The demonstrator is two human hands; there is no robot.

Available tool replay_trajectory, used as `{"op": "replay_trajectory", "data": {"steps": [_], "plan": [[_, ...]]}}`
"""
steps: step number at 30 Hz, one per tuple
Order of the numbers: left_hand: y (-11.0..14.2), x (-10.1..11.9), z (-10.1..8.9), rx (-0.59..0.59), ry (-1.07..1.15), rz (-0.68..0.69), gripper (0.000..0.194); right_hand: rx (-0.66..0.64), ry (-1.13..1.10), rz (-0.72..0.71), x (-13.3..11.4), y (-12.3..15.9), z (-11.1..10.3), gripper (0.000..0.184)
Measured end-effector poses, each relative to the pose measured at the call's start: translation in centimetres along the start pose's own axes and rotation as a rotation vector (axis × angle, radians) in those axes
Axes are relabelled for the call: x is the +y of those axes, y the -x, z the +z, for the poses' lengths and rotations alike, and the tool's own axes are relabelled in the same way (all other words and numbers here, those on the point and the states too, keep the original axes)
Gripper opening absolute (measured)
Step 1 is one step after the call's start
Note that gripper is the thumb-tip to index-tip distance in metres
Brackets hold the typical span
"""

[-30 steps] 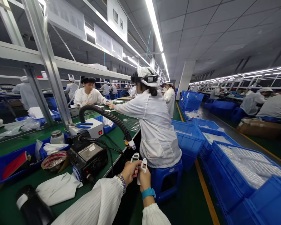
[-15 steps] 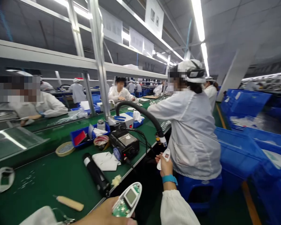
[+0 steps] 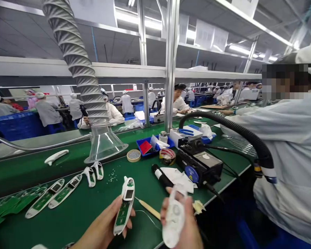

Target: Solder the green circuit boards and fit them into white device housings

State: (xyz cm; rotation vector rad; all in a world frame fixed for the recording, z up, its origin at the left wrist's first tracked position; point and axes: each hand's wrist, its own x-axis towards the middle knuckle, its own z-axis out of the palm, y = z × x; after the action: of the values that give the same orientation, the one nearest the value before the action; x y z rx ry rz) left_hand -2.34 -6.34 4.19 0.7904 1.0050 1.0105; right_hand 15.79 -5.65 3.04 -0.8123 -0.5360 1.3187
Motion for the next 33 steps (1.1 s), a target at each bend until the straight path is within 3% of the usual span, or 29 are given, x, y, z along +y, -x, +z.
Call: {"op": "replay_trajectory", "data": {"steps": [4,6,11,23,28,30,33], "plan": [[-0.1,-0.3,-1.9,0.128,-0.072,0.2,0.07,0.013,0.026,0.109,5.6,-0.4,5.2,0.064],[-0.2,-0.3,-2.5,0.168,-0.071,0.27,0.072,-0.066,0.053,0.121,7.3,-0.2,6.9,0.064],[-0.3,0.1,-3.6,0.182,-0.156,0.248,0.083,-0.191,0.017,0.062,9.3,0.9,9.1,0.054],[-0.8,-0.9,-5.2,0.046,-0.394,0.272,0.069,-0.374,0.17,0.054,8.3,0.9,8.5,0.043],[-1.1,-1.8,-5.8,-0.07,-0.563,0.317,0.084,-0.315,0.26,0.057,7.6,1.6,8.7,0.048],[-1.1,-1.7,-5.9,-0.108,-0.614,0.334,0.086,-0.281,0.413,-0.036,7.3,1.5,8.4,0.046],[-0.7,-0.8,-5.5,-0.116,-0.66,0.338,0.072,-0.231,0.741,-0.315,6.4,1.1,7.5,0.039]]}}
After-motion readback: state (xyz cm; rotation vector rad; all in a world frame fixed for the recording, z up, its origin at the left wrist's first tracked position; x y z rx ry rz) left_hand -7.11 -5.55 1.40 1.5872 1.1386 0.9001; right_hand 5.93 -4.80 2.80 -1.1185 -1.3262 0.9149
